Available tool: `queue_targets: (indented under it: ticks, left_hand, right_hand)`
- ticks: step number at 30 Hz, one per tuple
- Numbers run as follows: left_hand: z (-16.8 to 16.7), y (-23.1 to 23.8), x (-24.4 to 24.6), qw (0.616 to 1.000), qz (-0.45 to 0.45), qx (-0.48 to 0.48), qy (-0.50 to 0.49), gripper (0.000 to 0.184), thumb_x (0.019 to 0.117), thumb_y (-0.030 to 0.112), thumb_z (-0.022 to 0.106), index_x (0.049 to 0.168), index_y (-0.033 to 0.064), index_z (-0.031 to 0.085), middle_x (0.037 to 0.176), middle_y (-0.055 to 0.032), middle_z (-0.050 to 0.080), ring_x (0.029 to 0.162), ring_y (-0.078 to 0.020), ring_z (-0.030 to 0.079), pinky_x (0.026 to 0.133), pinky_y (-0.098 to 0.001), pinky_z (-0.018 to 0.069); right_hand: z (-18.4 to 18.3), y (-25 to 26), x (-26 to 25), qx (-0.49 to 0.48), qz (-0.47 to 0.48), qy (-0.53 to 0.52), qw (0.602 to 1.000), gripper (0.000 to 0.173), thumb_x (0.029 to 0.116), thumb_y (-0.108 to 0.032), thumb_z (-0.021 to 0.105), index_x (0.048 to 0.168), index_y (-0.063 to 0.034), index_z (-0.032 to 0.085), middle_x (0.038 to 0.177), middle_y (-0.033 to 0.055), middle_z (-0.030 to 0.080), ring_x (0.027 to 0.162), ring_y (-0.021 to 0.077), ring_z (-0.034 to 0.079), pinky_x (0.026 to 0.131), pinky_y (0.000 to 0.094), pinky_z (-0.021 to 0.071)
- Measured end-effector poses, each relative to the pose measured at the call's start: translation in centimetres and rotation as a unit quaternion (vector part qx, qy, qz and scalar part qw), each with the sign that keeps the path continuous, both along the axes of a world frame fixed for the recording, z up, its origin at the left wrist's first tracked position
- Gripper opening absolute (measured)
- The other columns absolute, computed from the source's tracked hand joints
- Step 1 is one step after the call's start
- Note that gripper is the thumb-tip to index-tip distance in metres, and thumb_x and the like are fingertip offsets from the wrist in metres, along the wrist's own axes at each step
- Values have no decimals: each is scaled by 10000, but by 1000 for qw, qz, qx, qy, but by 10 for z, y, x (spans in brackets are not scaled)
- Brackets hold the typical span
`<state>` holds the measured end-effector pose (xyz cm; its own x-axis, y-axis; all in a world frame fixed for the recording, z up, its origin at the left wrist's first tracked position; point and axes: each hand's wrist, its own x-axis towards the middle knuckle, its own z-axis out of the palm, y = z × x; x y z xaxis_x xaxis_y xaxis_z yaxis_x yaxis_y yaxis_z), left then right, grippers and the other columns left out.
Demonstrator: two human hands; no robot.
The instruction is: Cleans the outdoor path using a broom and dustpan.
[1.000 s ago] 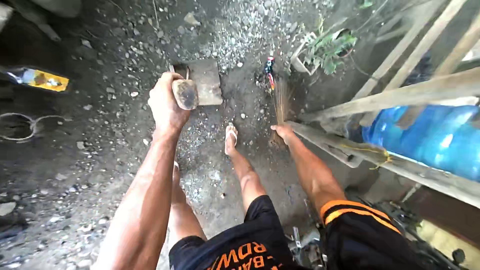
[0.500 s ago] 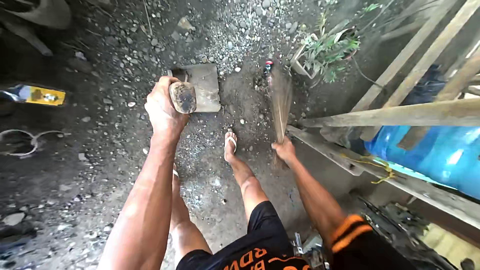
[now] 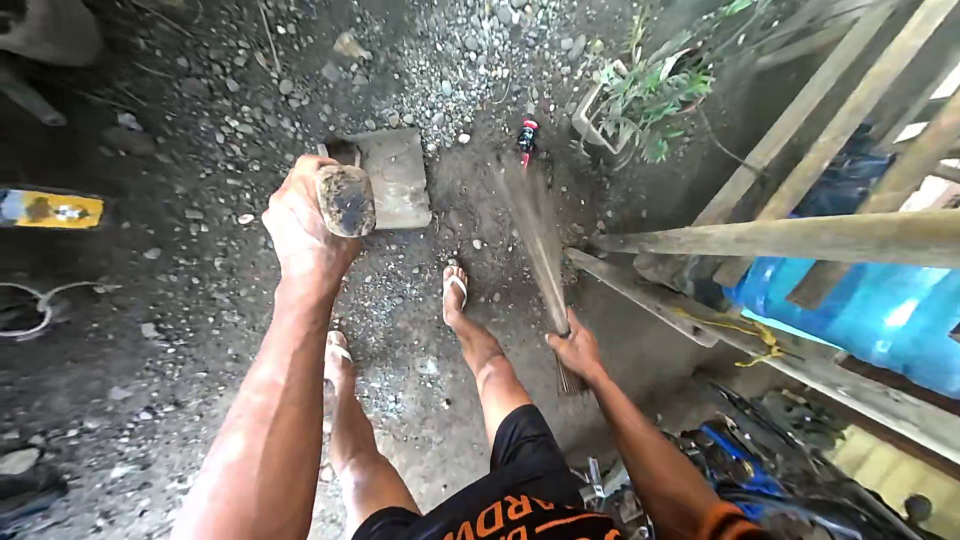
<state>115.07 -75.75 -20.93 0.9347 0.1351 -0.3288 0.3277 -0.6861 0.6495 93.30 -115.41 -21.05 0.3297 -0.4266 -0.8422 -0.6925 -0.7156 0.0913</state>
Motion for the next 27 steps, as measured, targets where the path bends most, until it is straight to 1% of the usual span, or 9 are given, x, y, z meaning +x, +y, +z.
queue_targets:
  ticks: [4,6,9,13,16,19,21,23,27]
  left_hand:
    - [-4,-5,1,1000,-4,9,7,410,992,400,593,1223,62,623,1113,-226,687,1024,-411,677,865,-653,500]
    - [-9,-7,2,1000,-14,12,-6,394,996,382,579,1217,59,621,1124,-221,680,1018,-400,675,861,-642,503]
    - [-9,-7,3,1000,-24,10,-3,400,1001,391,565,1223,62,614,1142,-222,673,1026,-402,671,859,-647,498]
    - [1,-12,15,999,-18,23,15,457,1003,426,570,1221,26,610,1128,-265,672,1038,-460,663,872,-693,478]
    - [4,-16,21,999,-30,35,16,459,1003,425,578,1198,11,606,1102,-271,670,1024,-462,663,864,-690,476]
    - [1,-20,23,998,-36,42,12,448,1004,409,595,1198,5,602,1090,-278,670,1019,-469,663,861,-692,477]
    - [-3,-23,23,998,-37,43,5,454,1003,413,597,1200,4,602,1087,-274,673,1011,-468,666,858,-691,480]
    - [-4,-26,23,998,-31,49,6,457,1000,432,594,1195,18,601,1077,-257,677,996,-451,671,843,-683,485]
    - [-4,-24,26,998,-25,49,23,471,993,469,573,1219,57,604,1080,-247,681,995,-445,674,836,-691,486]
  right_hand:
    - [-87,-34,79,-21,-30,-7,999,588,860,-276,787,1377,-71,595,1146,202,706,1093,366,673,956,594,521]
    - [-102,-45,88,34,36,10,999,691,810,-287,819,1437,-138,572,1164,187,710,1094,356,679,958,603,526]
    - [-44,-55,36,100,79,2,992,853,836,-343,807,1589,-236,421,1277,145,696,1142,297,684,1007,562,539]
    - [33,-46,-18,44,75,49,995,867,901,-395,723,1645,-247,302,1268,178,698,1120,343,694,987,578,529]
    - [15,-41,-11,8,-13,2,1000,827,904,-348,715,1621,-166,345,1194,194,710,1056,341,702,937,577,547]
    - [-49,-32,46,-27,-85,-57,994,699,892,-293,752,1510,-104,485,1149,199,705,1051,349,687,916,583,534]
    - [-95,-23,92,-38,-80,-58,994,673,878,-284,793,1465,-97,524,1187,216,697,1124,377,666,970,601,515]
    - [-122,-10,116,-12,-13,-44,999,777,851,-299,797,1540,-169,463,1149,217,712,1085,406,681,924,641,528]
    - [-56,19,74,50,102,32,993,878,868,-435,716,1635,-293,313,1173,152,724,1049,358,704,885,618,556]
